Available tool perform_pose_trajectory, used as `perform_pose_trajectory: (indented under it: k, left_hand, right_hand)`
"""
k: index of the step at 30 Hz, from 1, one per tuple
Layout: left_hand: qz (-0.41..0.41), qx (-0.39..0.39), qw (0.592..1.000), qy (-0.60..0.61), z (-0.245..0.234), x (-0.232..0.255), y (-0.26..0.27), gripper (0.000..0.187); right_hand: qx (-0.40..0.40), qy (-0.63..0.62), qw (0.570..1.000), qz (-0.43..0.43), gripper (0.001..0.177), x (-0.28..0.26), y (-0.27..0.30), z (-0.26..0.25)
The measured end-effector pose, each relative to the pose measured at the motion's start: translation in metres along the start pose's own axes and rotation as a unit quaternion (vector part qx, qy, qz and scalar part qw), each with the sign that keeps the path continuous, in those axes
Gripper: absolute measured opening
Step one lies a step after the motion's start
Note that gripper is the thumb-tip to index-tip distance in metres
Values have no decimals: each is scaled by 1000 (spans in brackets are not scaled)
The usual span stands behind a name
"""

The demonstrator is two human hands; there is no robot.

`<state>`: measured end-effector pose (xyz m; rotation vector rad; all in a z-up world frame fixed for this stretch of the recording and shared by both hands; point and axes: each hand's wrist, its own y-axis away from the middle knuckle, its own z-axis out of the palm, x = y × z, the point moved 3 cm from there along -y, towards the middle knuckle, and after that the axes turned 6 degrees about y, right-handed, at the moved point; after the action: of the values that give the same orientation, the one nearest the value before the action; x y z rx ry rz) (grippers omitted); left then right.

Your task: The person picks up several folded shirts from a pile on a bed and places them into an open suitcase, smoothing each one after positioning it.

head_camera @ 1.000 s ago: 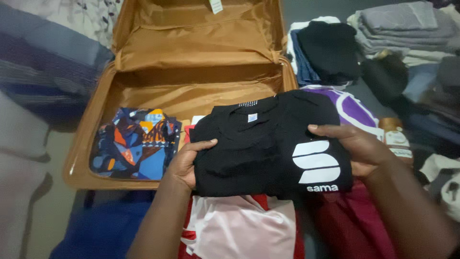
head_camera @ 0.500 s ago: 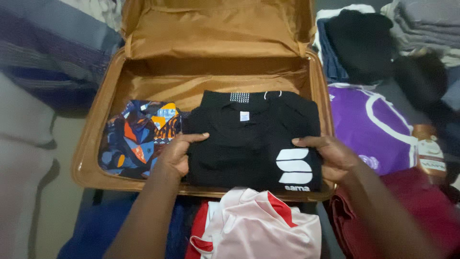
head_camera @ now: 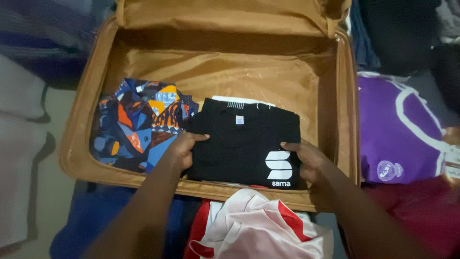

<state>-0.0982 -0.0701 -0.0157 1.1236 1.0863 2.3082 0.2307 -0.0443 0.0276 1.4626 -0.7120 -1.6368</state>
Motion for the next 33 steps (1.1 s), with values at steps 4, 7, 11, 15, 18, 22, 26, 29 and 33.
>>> perform_pose_trajectory:
  k: [4, 7, 11, 15, 18, 22, 26, 29, 33]
  left_hand:
    - [51, -33, 997, -37, 5, 8, 10, 38]
    - [-1, -6, 995, -101, 12, 15, 25, 44]
    - [-32, 61, 962, -263, 4, 11, 33, 57]
    - [18, 166, 916, -365, -10, -3, 16, 69]
    - [89, 207, 839, -496, -14, -11, 6, 73]
    - [96, 233, 813, -526, -3, -12, 13, 75]
    - [117, 248, 752, -600, 37, 10, 55, 101]
    - [250, 294, 666, -638, 78, 20, 94, 93]
    - [354, 265, 545, -712, 113, 1, 115, 57]
  right_hand:
    - [-15, 15, 1000, -19, 32, 5, -7, -10]
    - [-23, 13, 999, -37, 32, 5, -3, -10]
    - [-16, 80, 997, -9, 33, 3, 17, -2]
    - [24, 123, 992, -8, 36, 25, 38, -6]
    - [75, 187, 980, -3, 35, 32, 15, -1]
    - [132, 223, 966, 1, 43, 40, 2, -4]
    - [209, 450, 867, -50, 66, 27, 2, -13]
    - [289, 491, 782, -253, 75, 15, 20, -8]
    - [293, 513, 715, -375, 53, 7, 46, 12]
